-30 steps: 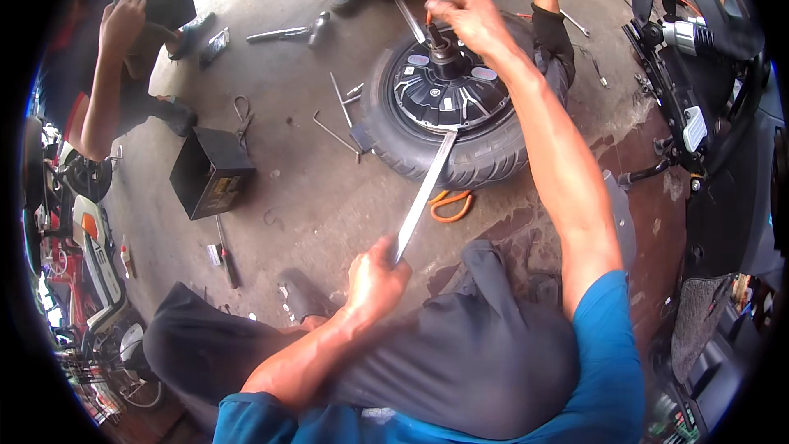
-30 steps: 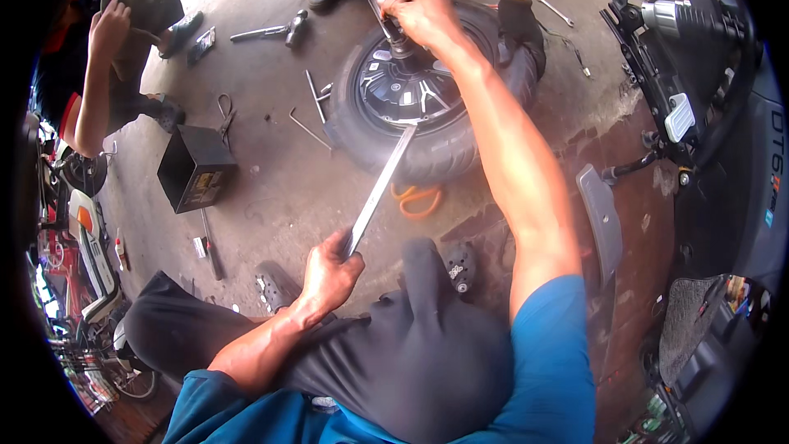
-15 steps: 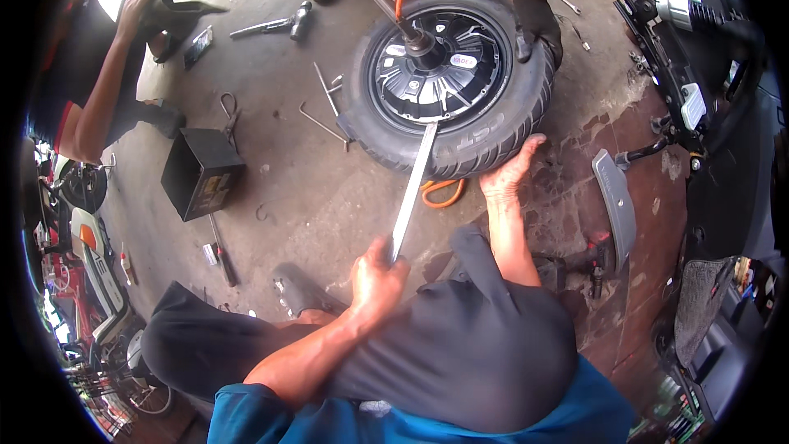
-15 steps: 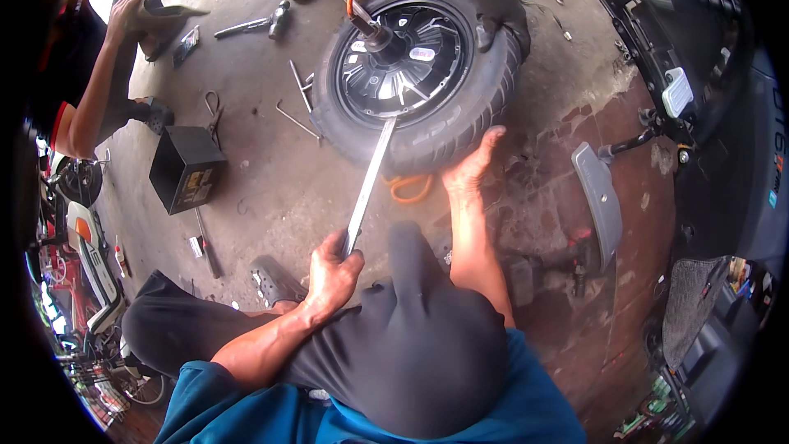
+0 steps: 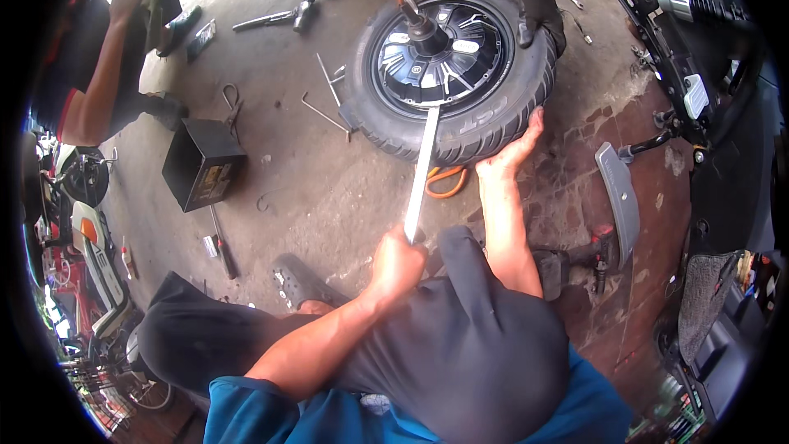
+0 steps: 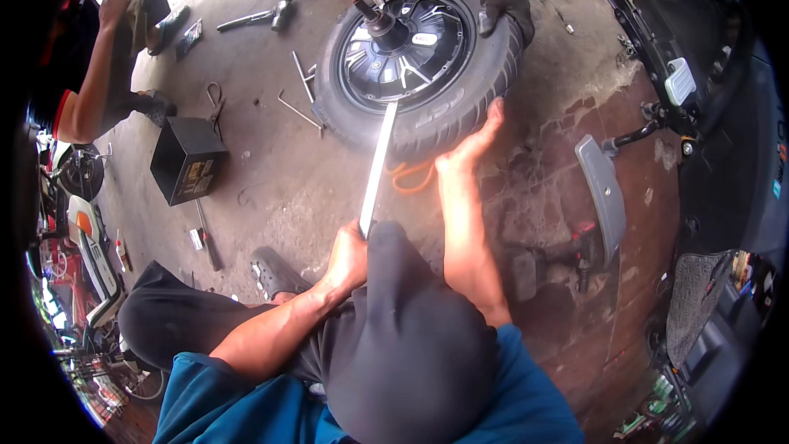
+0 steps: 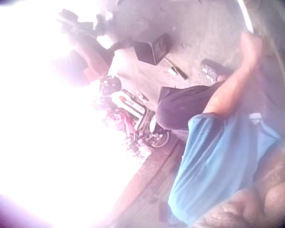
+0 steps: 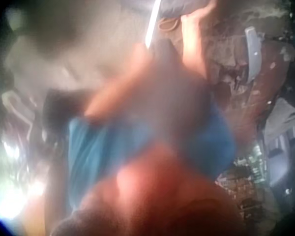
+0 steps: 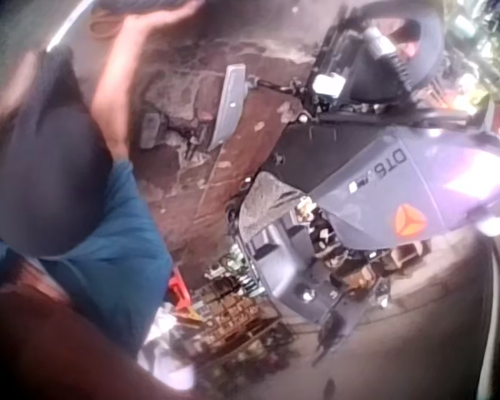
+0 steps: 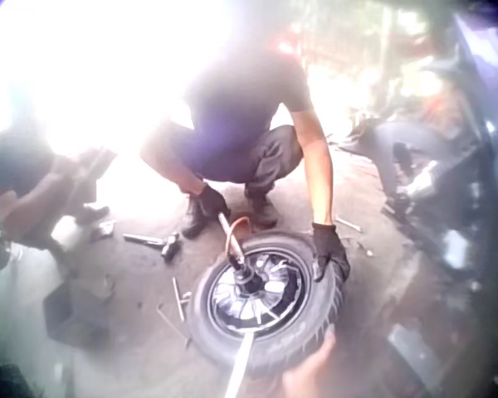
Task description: The person disassembles an electric scooter wheel hub motor by prying open the hub casing with a metal bar, extracting the stator core from the wheel rim, and working on the disassembled motor components.
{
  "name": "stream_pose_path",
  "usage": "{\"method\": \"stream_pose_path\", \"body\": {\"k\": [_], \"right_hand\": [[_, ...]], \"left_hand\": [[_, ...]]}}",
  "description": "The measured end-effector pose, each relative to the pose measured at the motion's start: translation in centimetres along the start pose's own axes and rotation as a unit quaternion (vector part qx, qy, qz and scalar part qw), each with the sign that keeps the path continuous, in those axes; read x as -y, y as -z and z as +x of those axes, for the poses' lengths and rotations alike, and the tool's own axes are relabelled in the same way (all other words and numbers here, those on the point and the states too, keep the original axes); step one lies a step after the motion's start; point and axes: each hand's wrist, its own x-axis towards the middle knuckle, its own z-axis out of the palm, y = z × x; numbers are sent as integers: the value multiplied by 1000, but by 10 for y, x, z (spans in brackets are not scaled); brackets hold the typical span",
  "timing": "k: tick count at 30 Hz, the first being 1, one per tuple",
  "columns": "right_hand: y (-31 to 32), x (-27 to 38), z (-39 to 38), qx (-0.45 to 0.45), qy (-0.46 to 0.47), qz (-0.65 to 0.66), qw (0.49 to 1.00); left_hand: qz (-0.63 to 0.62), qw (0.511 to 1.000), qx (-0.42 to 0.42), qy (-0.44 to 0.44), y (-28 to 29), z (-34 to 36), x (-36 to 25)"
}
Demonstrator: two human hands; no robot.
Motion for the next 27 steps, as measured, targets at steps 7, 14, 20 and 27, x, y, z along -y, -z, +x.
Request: {"method": "stream_pose_path", "body": {"k": [7,14,20,27], "right_hand": [[-4,-8,-4,-51,54,-52,996],[-55,-9,-38,1,10,-79,997],[-78,1,-52,11,-63,-56,996],[-29,0,-18,-50,4,-76,996]], "left_hand": [[16,998,-53,-7,2,-8,-17],[-61,988,-99,-99,-2,25,12],[16,986,-130,-104,36,25,10],[102,991,-35,-81,130,-48,-49]]}}
